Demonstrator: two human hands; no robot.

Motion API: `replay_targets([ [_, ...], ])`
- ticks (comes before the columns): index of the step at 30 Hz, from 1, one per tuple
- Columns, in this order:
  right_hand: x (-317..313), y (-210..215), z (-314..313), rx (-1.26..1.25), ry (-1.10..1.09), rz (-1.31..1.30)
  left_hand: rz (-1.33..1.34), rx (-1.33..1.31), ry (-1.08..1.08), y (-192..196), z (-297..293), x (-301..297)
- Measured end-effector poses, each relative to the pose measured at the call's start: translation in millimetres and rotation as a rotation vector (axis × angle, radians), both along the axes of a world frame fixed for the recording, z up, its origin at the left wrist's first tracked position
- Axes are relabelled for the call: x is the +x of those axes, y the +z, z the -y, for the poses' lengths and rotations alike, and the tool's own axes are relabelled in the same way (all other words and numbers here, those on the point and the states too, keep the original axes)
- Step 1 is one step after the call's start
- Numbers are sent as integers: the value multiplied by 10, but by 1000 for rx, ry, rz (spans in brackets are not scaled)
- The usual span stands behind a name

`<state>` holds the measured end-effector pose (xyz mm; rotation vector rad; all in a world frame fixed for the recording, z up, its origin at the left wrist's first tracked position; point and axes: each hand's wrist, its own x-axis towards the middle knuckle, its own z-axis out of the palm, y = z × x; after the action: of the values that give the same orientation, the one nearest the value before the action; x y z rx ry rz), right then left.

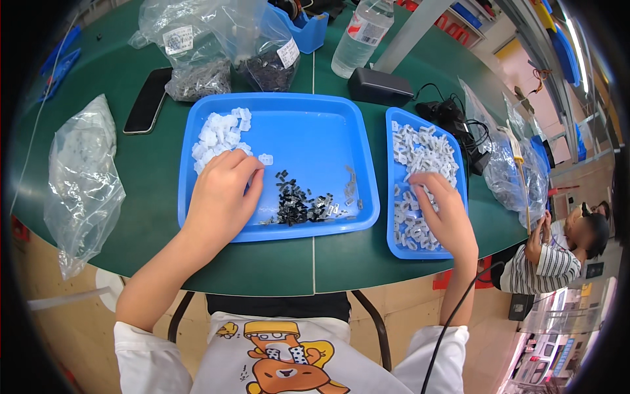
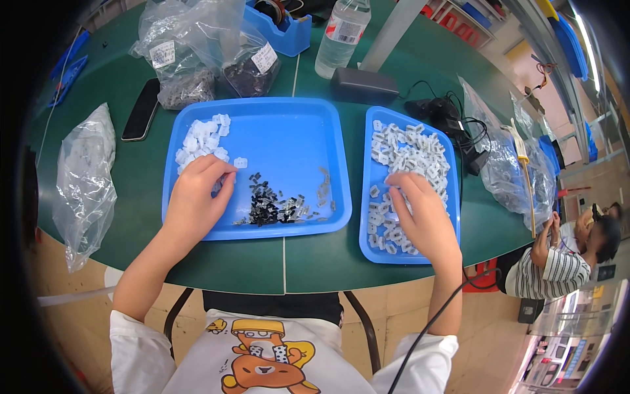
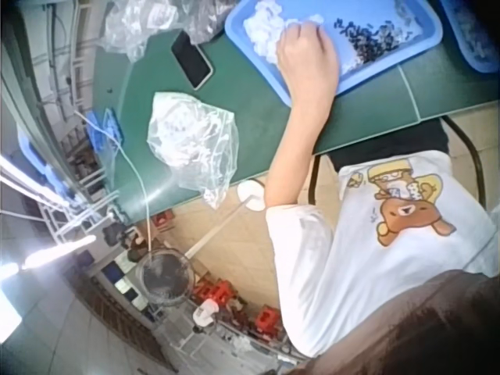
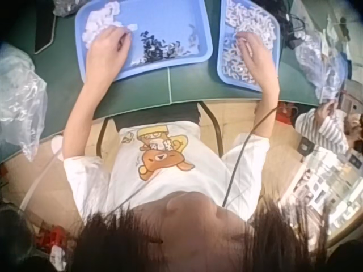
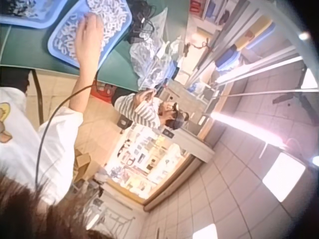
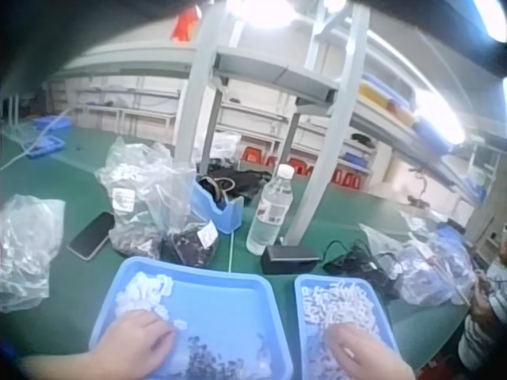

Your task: The recorder is manually assembling small white plastic housings and black internal components for an industrial switch or connector.

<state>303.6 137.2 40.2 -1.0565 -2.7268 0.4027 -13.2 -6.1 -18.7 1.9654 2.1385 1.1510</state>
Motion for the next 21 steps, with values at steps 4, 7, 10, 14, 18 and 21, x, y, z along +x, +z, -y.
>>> replay_targets([
  [4,-79,-276,-136,503,14,261,4,-6,-3,-5,-19,-2],
  [7,8,-389,-345,397,-2,259,-18,-12,-6,23,-17,2],
  [10,98,-406,-492,383,-81,297,-18,-18,-8,21,-7,-7],
  [14,248,-393,-689,279,-226,236,-10,-20,-15,20,0,-17],
  [18,526,-489,-1023,50,-164,100,26,-1,-15,-12,-14,2],
  [21,581,-508,-1090,-18,-145,70,43,-20,-23,15,4,6],
])
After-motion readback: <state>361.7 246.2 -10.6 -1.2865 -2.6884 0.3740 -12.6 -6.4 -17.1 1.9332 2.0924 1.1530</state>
